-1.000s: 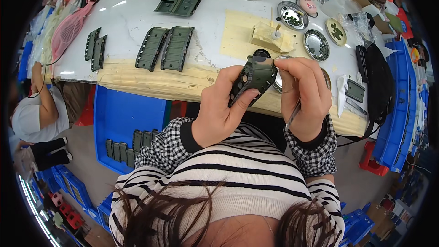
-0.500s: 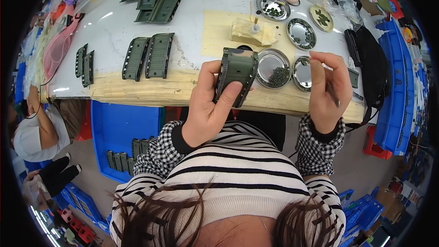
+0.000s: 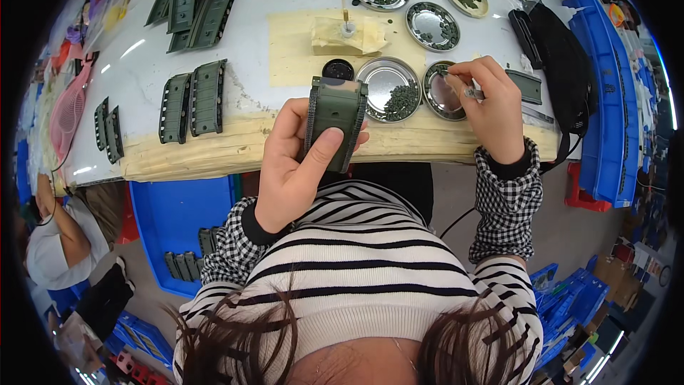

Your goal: Assembling a green toy tank model by attaching small components using a precision tool.

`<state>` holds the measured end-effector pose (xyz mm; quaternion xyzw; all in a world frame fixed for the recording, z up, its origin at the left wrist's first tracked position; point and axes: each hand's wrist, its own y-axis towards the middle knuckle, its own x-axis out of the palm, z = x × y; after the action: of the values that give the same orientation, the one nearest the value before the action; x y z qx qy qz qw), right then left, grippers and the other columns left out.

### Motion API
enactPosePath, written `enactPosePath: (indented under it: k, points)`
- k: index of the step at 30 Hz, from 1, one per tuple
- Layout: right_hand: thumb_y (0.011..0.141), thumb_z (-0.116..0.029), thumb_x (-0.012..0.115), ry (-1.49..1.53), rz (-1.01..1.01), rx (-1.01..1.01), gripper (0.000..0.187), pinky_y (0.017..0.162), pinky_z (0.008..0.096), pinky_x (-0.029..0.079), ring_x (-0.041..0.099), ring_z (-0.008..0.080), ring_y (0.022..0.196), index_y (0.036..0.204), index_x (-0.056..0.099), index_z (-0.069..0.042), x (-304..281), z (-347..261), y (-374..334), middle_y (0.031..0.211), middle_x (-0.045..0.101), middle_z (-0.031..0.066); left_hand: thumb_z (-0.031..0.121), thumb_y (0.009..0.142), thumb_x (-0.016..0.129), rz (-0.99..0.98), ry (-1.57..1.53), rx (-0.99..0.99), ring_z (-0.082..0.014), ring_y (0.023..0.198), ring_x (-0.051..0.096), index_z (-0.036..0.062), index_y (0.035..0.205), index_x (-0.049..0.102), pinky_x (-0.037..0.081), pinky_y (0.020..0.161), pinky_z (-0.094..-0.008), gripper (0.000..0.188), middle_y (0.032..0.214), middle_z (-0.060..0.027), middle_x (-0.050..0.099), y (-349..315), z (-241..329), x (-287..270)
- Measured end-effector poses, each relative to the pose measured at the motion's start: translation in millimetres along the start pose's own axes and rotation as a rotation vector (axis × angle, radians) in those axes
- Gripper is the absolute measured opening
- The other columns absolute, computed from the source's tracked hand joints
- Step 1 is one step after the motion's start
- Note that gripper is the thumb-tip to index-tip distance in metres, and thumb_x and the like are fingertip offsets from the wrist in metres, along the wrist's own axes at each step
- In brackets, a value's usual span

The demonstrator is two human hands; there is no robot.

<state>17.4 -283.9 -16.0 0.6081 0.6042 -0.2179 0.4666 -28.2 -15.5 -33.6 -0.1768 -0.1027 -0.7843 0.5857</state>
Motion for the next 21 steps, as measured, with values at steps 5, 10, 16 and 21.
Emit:
enactPosePath:
  k: [5,10,16,21]
  points:
    - [0.073,-0.001,0.064,-0.079,-0.032,-0.031,0.015,0.063,0.036,0.05,0.063,0.028,0.075,0.088,0.063,-0.004,7.6,3.5,4.9,0.087,0.061,0.0079,0.01,0.097,0.051,0.038,-0.032,-0.044,-0.0188,0.097,0.064,-0.0019,0.118,0.042,0.053,0.078,-0.0262,0.026,0.11,-0.0163,0.062,-1.0,4.2,-1.6]
    - [0.074,-0.002,0.065,-0.1,-0.023,-0.014,0.012,0.061,0.0366,0.049,0.062,0.028,0.072,0.086,0.062,-0.003,9.2,3.0,4.4,0.085,0.061,0.0077,0.007,0.096,0.051,0.037,-0.036,-0.007,-0.0181,0.098,0.064,-0.003,0.117,0.042,0.053,0.083,-0.0272,0.025,0.111,-0.0151,0.061,0.9,3.3,-1.4]
    - [0.073,0.003,0.063,-0.043,-0.037,-0.032,0.016,0.062,0.034,0.048,0.062,0.0268,0.071,0.088,0.062,-0.001,6.7,7.3,5.3,0.085,0.061,0.0103,0.005,0.096,0.052,0.037,-0.023,-0.013,-0.0166,0.097,0.063,-0.0036,0.118,0.042,0.051,0.081,-0.0255,0.025,0.109,-0.0131,0.061,-0.3,3.0,-2.4]
    - [0.073,0.007,0.06,-0.029,0.023,0.023,0.019,0.063,0.0345,0.047,0.061,0.0277,0.071,0.091,0.061,0.0,0.5,9.0,3.7,0.084,0.06,0.0114,0.006,0.096,0.051,0.051,0.165,0.113,-0.0208,0.099,0.064,-0.0019,0.121,0.041,0.054,0.085,-0.0311,0.028,0.108,-0.0155,0.063,-1.0,-5.8,-5.1]
